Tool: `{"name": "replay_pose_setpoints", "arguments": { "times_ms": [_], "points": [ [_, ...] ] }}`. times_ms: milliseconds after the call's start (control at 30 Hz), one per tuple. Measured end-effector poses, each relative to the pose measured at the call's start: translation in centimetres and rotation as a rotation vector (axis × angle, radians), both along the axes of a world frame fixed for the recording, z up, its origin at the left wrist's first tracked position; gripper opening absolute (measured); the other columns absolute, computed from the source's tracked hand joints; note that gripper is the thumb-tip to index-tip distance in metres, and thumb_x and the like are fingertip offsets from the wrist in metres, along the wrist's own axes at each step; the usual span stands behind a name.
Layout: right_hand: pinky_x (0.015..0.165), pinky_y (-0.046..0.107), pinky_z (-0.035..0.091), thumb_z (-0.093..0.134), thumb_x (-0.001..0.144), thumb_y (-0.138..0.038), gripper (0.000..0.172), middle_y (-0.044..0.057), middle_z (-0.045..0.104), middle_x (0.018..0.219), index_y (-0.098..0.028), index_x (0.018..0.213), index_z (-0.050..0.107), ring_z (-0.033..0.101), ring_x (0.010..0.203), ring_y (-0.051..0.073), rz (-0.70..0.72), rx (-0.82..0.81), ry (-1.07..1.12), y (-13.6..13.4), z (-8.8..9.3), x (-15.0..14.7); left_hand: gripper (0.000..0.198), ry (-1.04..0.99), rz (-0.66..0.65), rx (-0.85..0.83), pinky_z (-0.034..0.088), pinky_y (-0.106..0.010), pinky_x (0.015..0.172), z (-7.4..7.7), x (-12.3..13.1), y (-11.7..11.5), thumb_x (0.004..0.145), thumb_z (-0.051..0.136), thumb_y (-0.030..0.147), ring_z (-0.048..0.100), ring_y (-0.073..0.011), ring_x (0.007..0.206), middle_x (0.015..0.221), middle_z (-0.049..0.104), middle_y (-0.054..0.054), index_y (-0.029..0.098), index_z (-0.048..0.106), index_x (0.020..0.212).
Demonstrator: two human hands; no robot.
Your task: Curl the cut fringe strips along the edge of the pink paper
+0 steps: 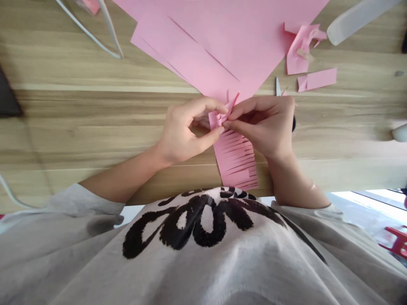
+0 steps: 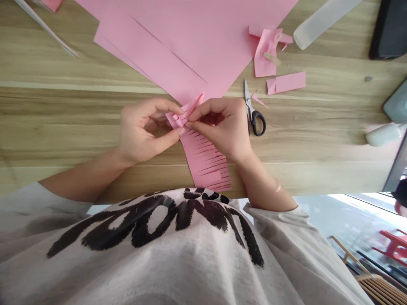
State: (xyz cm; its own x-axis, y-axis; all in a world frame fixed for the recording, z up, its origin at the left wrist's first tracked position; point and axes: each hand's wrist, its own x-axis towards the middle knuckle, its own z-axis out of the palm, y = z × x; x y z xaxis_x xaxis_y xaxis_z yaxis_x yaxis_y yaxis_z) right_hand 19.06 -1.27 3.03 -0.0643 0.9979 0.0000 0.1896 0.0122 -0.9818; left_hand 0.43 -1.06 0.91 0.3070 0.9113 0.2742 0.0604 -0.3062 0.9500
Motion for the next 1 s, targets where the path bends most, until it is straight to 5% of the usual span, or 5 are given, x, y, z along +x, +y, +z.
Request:
{"name": "replay_pose_setpoints", "arguments": {
  "times_ms": [433, 767, 1000],
  "points": [
    [0.055, 0.031, 0.046, 0.094, 0.063, -0.032, 0.030, -0.001, 0.066, 0.066, -0.020, 0.064, 0.067, 0.052, 0.060, 0.012, 0.018, -0.009, -0.074, -0.1, 0.0, 0.0, 0.028, -0.105, -0.059, -0.043, 0.061, -0.018, 0.071, -0.1, 0.1, -0.4, 0.075, 0.073, 0.008, 0.074, -0.0105, 0.077, 0.092, 0.079, -0.002, 0.014, 0.071, 0.103],
    [0.072, 0.040, 0.057, 0.096, 0.059, -0.049, 0.046, 0.001, 0.059, 0.075, -0.026, 0.066, 0.057, 0.055, 0.071, 0.018, 0.052, 0.129, -0.164, 0.1, -1.0, 0.4, 0.030, -0.058, -0.100, -0.163, 0.062, -0.029, 0.077, 0.4, 0.0, -0.5, 0.074, 0.077, 0.015, 0.073, -0.0149, 0.079, 0.092, 0.076, -0.002, 0.018, 0.072, 0.103],
    [0.067, 0.039, 0.053, 0.092, 0.064, -0.053, 0.047, 0.002, 0.055, 0.079, -0.027, 0.068, 0.053, 0.048, 0.070, 0.018, 0.086, 0.178, -0.271, 0.0, -0.9, 0.2, 0.029, 0.018, -0.136, -0.193, 0.059, -0.026, 0.073, 0.8, 0.0, -0.6, 0.075, 0.075, 0.017, 0.070, -0.0139, 0.075, 0.089, 0.075, 0.000, 0.021, 0.073, 0.104]
  ]
}}
